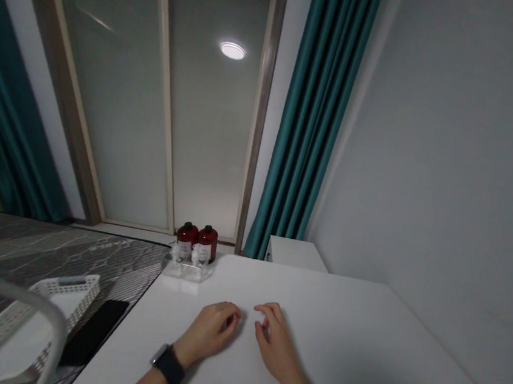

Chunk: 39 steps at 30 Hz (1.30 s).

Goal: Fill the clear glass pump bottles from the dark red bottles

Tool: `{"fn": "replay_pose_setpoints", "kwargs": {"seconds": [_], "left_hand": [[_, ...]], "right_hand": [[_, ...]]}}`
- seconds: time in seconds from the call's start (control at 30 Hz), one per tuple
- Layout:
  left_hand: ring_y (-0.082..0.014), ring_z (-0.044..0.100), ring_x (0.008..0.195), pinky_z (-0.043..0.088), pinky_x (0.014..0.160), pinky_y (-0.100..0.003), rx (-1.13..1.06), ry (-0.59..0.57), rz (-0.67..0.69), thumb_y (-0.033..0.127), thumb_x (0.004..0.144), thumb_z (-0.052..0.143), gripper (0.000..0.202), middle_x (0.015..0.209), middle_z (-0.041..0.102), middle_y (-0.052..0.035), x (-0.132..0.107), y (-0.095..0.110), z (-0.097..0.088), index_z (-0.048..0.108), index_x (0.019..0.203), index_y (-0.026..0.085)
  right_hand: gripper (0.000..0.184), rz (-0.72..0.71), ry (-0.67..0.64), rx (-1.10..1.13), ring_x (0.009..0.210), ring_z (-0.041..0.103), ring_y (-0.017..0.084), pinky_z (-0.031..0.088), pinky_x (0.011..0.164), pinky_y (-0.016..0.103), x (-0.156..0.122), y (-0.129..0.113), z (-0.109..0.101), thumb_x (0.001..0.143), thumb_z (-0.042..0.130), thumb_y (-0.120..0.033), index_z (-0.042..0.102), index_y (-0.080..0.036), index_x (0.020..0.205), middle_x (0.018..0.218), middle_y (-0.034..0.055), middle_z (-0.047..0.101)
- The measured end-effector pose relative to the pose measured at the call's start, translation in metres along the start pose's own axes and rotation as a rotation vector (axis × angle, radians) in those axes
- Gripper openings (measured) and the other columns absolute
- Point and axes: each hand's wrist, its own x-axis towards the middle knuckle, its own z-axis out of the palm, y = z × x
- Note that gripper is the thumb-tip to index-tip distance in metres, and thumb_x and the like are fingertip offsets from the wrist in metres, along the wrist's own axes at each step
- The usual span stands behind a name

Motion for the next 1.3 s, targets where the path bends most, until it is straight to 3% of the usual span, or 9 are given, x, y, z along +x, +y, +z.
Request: {"fn": "replay_pose_setpoints", "kwargs": {"seconds": [0.17,0.67,1.3], "left_hand": [[-0.0176,0.066,0.08,0.045,0.074,-0.025,0.013,-0.012,0.006,0.017,0.094,0.047,0.017,0.086,0.07,-0.0028,0.001,0.0,0.001,0.064,0.092,0.02],[-0.0167,0.065,0.077,0.045,0.071,-0.025,0.016,-0.073,0.03,0.017,0.093,0.045,0.021,0.083,0.071,-0.0024,0.0,0.008,0.002,0.066,0.09,0.02],[-0.0167,0.066,0.078,0.046,0.072,-0.024,0.009,-0.05,0.029,0.017,0.093,0.046,0.021,0.086,0.073,-0.0025,-0.001,0.006,0.003,0.066,0.093,0.021]], "right_hand": [[0.035,-0.002,-0.046,-0.022,0.077,0.06,0.016,0.054,0.08,0.033,-0.001,-0.002,-0.002,0.088,0.046,-0.008,0.057,-0.023,0.118,0.108,0.0054,0.054],[0.039,0.042,-0.182,-0.148,0.095,0.06,0.022,0.049,0.093,0.04,-0.002,-0.01,-0.007,0.086,0.053,-0.009,0.059,-0.024,0.122,0.115,0.0069,0.057],[0.04,0.011,-0.147,-0.142,0.092,0.063,0.021,0.051,0.092,0.039,-0.004,-0.005,-0.005,0.084,0.055,-0.009,0.061,-0.028,0.119,0.113,0.0043,0.061]]}}
